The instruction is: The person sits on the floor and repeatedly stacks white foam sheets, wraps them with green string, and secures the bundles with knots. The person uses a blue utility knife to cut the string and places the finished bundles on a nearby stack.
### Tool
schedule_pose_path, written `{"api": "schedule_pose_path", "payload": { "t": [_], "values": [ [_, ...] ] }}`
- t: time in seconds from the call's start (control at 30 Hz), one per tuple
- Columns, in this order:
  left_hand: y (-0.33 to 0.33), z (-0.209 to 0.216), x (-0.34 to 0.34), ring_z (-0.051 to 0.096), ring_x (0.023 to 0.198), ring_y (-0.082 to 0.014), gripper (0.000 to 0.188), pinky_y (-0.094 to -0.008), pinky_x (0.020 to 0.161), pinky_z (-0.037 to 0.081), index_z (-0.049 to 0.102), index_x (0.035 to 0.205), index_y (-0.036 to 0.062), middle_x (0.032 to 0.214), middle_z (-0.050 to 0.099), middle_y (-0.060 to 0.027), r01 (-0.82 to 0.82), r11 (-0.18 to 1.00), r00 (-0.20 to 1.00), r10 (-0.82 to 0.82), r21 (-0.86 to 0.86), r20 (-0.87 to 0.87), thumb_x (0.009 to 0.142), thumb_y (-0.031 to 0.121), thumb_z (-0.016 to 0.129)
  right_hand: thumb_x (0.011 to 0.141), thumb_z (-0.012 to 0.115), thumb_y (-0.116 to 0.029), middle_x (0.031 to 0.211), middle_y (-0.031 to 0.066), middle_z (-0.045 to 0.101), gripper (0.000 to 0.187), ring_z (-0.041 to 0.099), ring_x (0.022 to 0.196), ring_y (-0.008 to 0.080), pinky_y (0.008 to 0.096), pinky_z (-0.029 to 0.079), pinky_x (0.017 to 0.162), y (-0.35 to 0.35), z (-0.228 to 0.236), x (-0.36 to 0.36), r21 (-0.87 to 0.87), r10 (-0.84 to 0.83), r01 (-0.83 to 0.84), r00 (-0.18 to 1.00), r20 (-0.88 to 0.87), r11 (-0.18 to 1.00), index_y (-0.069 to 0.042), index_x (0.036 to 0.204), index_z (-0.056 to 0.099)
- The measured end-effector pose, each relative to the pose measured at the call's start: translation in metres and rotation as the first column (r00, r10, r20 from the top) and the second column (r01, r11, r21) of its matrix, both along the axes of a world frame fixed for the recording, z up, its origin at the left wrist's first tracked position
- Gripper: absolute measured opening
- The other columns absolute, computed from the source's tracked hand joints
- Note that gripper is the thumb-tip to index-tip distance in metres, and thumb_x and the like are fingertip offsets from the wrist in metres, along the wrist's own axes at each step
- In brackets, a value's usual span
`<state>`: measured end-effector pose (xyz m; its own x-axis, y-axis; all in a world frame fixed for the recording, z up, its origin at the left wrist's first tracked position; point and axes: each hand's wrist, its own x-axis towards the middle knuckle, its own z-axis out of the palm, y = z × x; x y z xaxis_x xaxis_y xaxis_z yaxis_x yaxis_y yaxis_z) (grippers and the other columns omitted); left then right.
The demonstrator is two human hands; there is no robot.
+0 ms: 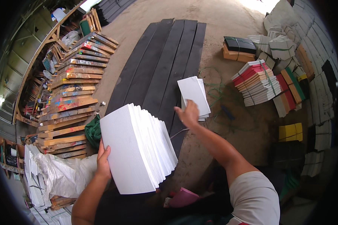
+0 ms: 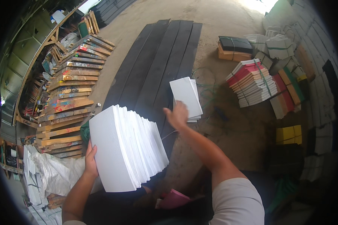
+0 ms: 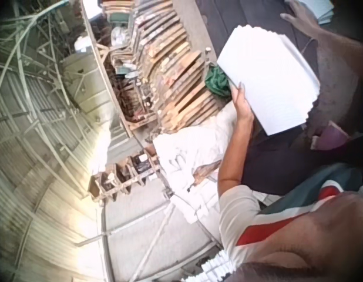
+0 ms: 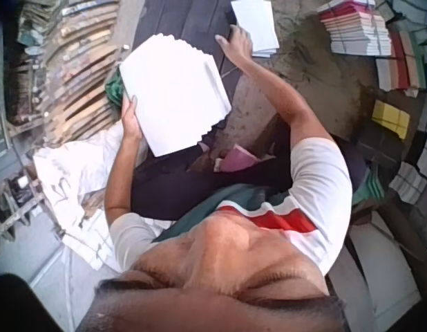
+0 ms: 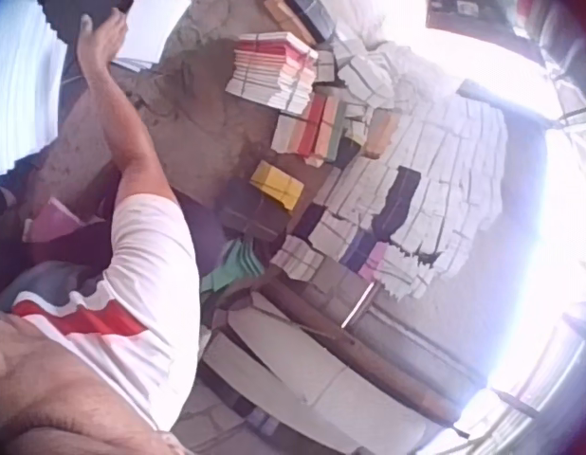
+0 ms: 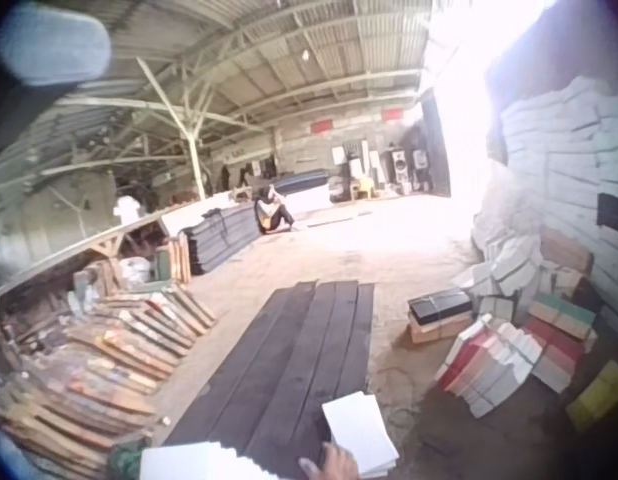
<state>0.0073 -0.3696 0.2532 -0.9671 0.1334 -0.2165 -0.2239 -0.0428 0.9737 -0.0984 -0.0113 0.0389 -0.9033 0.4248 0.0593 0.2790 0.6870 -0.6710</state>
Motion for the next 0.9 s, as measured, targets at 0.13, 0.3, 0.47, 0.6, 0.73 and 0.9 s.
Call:
{"api": "schedule_pose_path", "payload": {
  "t": [0.13, 0.3, 0.47, 0.6, 0.73, 0.9],
  "values": [
    [-0.010, -0.014, 0.000, 0.042, 0.145, -0.0273, 0.072, -0.0388, 0.122, 0.030, 0.018, 0.167, 0.0038, 0.162, 0.039, -0.0152, -0.014, 1.000, 1.000, 0.014, -0.021, 0.001, 0.105, 0.024, 0.049, 0.080, 0.083, -0.060, 0.148, 0.0169, 0.054, 0.096, 0.050, 0.138, 0.0337, 0.0478, 0.045, 0.110, 0.076, -0.072, -0.007, 0.252, -0.337, 0.263, 0.884, 0.324, 0.931, -0.002, 0.147, 0.047],
    [-0.015, -0.017, 0.002, 0.046, 0.141, -0.0275, 0.069, -0.0399, 0.120, 0.033, 0.021, 0.165, 0.0037, 0.157, 0.044, -0.0156, -0.003, 1.000, 1.000, 0.003, -0.018, -0.016, 0.106, 0.027, 0.048, 0.069, 0.091, -0.057, 0.144, 0.0186, 0.058, 0.098, 0.056, 0.133, 0.0367, 0.0491, 0.048, 0.109, 0.104, -0.082, -0.011, -0.008, -0.193, 0.241, 0.795, 0.575, 0.970, -0.003, 0.140, 0.049],
    [-0.021, -0.019, 0.005, 0.039, 0.146, -0.0271, 0.073, -0.0390, 0.123, 0.027, 0.016, 0.167, 0.0015, 0.162, 0.038, -0.0156, -0.013, 1.000, 1.000, 0.013, 0.012, -0.002, 0.105, 0.023, 0.049, 0.066, 0.094, -0.047, 0.131, 0.0230, 0.066, 0.091, 0.062, 0.126, 0.0386, 0.0502, 0.052, 0.103, 0.096, -0.059, -0.020, -0.014, -0.195, 0.229, 0.861, 0.470, 0.973, -0.001, 0.132, 0.051],
    [-0.010, -0.018, -0.005, 0.037, 0.147, -0.0264, 0.075, -0.0385, 0.124, 0.024, 0.014, 0.167, 0.0000, 0.163, 0.035, -0.0152, 0.026, 0.998, 1.000, -0.026, 0.059, 0.002, 0.104, 0.021, 0.050, 0.075, 0.087, -0.033, 0.118, 0.0293, 0.069, 0.074, 0.070, 0.110, 0.0431, 0.0539, 0.053, 0.095, 0.126, -0.058, -0.042, -0.123, -0.064, 0.085, 0.985, 0.161, 0.989, 0.000, 0.130, 0.050],
    [-0.019, -0.016, 0.005, 0.037, 0.147, -0.0259, 0.075, -0.0379, 0.124, 0.024, 0.015, 0.167, 0.0003, 0.163, 0.036, -0.0147, -0.011, 0.999, 1.000, 0.010, 0.052, 0.016, 0.104, 0.020, 0.051, 0.087, 0.071, -0.021, 0.110, 0.0262, 0.073, 0.069, 0.073, 0.099, 0.0450, 0.0538, 0.057, 0.087, 0.091, 0.032, -0.043, 0.133, 0.038, -0.053, 0.993, 0.112, 0.990, -0.006, 0.148, 0.043],
    [-0.013, -0.016, 0.000, 0.037, 0.147, -0.0251, 0.075, -0.0377, 0.124, 0.024, 0.018, 0.167, 0.0020, 0.163, 0.036, -0.0133, 0.004, 0.998, 1.000, -0.005, 0.064, 0.028, 0.103, 0.020, 0.053, 0.092, 0.062, -0.014, 0.103, 0.0232, 0.074, 0.084, 0.075, 0.094, 0.0417, 0.0534, 0.059, 0.080, 0.083, -0.003, -0.026, 0.325, 0.037, -0.148, 0.946, 0.323, 0.934, -0.016, 0.167, 0.023]
  ]
}}
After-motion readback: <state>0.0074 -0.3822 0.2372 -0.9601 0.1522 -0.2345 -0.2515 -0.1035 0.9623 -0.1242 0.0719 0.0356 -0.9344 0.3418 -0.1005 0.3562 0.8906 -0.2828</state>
